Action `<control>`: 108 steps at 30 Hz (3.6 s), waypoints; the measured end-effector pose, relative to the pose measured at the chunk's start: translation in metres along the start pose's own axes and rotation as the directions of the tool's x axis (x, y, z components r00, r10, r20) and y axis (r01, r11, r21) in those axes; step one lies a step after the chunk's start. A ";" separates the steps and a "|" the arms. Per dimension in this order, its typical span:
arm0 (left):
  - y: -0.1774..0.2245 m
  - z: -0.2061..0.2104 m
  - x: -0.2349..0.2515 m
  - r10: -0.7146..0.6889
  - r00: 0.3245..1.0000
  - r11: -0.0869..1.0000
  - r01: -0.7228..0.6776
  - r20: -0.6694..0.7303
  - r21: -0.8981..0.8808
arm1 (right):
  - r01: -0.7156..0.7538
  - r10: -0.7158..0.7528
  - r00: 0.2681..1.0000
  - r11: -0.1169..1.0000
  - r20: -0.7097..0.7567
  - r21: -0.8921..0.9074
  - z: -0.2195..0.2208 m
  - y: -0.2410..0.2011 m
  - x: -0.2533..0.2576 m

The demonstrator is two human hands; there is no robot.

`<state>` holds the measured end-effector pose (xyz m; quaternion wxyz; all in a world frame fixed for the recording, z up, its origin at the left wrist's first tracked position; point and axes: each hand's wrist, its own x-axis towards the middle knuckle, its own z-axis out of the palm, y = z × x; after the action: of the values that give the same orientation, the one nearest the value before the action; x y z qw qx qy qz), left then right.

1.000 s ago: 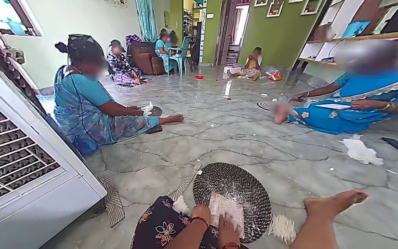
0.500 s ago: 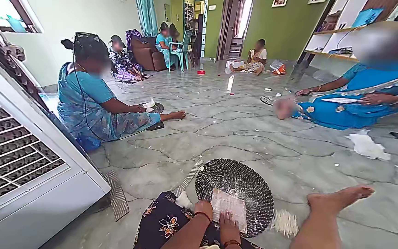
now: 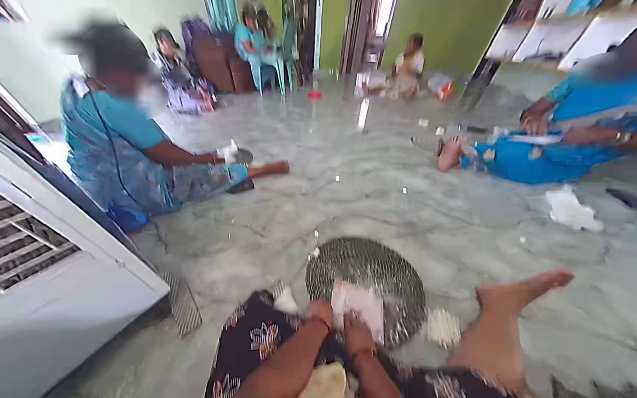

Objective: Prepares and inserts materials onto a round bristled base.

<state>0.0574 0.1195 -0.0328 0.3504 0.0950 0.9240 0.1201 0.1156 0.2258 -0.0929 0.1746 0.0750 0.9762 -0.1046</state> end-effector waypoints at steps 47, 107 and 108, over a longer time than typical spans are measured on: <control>-0.008 -0.005 0.023 0.050 0.998 0.998 -0.051 -0.024 -0.021 | -0.080 0.080 0.997 0.997 0.010 0.008 -0.018 -0.003 0.002; 0.032 0.036 -0.088 0.194 0.964 0.980 -0.201 -0.184 -0.017 | -0.083 0.409 0.907 -0.063 0.101 0.995 -0.055 0.065 -0.084; 0.034 0.038 -0.088 0.198 0.964 0.979 -0.204 -0.175 -0.013 | -0.093 0.409 0.907 -0.048 0.105 0.994 -0.055 0.066 -0.084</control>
<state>0.1504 0.1348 0.0044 0.2563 0.1719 0.9345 0.1773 0.1878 0.2932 -0.0237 -0.0243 0.3652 0.5970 -0.7139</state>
